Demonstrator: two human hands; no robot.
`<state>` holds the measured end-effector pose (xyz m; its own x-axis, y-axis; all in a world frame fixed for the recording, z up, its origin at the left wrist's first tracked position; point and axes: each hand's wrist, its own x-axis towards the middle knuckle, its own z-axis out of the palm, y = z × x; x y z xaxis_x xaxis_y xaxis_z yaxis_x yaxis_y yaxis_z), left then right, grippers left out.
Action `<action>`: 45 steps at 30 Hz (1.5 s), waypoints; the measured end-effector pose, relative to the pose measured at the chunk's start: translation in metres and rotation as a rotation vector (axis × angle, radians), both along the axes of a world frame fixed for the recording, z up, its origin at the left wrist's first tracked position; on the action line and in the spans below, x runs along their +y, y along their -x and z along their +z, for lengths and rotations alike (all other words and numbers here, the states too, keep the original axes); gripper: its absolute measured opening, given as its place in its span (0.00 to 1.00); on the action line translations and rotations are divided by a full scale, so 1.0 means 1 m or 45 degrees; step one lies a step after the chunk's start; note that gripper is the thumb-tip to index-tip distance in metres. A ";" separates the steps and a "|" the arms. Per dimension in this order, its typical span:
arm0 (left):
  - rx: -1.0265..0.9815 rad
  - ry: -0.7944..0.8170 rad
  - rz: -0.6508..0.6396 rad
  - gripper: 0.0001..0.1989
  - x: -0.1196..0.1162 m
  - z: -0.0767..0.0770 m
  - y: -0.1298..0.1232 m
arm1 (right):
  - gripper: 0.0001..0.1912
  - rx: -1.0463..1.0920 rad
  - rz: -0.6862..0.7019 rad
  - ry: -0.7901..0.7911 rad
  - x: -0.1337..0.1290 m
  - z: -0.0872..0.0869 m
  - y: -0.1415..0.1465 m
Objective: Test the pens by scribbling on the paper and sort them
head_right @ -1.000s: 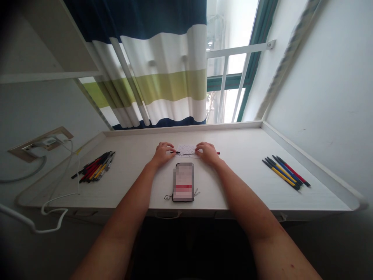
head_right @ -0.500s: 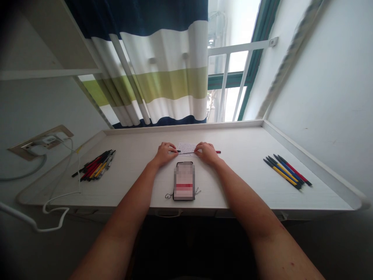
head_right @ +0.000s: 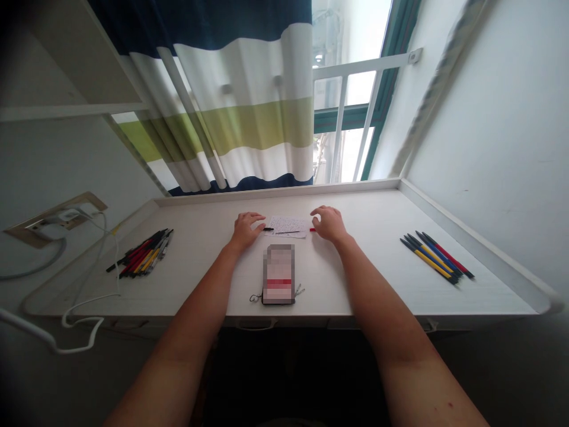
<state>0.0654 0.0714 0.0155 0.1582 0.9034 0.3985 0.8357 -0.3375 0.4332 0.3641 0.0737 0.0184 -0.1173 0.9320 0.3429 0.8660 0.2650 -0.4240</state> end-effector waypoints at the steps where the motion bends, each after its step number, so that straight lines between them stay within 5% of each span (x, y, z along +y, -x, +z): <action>1: 0.006 0.015 -0.004 0.14 0.000 -0.001 0.002 | 0.15 -0.054 0.009 0.069 -0.001 0.002 -0.009; 5: 0.049 0.052 -0.112 0.10 0.000 -0.005 -0.004 | 0.11 -0.205 0.103 0.225 -0.009 0.008 -0.022; 10: 0.139 0.063 -0.208 0.08 -0.001 -0.006 -0.022 | 0.12 -0.326 0.138 0.228 -0.017 0.016 -0.005; 23: 0.127 0.064 -0.273 0.10 -0.002 -0.008 -0.031 | 0.13 -0.395 0.024 0.212 -0.020 0.020 -0.013; 38: 0.125 0.040 -0.249 0.09 -0.001 -0.011 -0.032 | 0.15 -0.439 0.103 0.165 -0.015 0.016 -0.010; 45: 0.134 0.061 -0.239 0.09 0.000 -0.013 -0.035 | 0.14 -0.434 0.193 0.163 -0.017 0.013 0.014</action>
<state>0.1004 0.0716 0.0029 0.3637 0.8719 0.3280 0.8016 -0.4723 0.3666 0.3501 0.0569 0.0315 -0.3439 0.9281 0.1427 0.9180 0.3643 -0.1567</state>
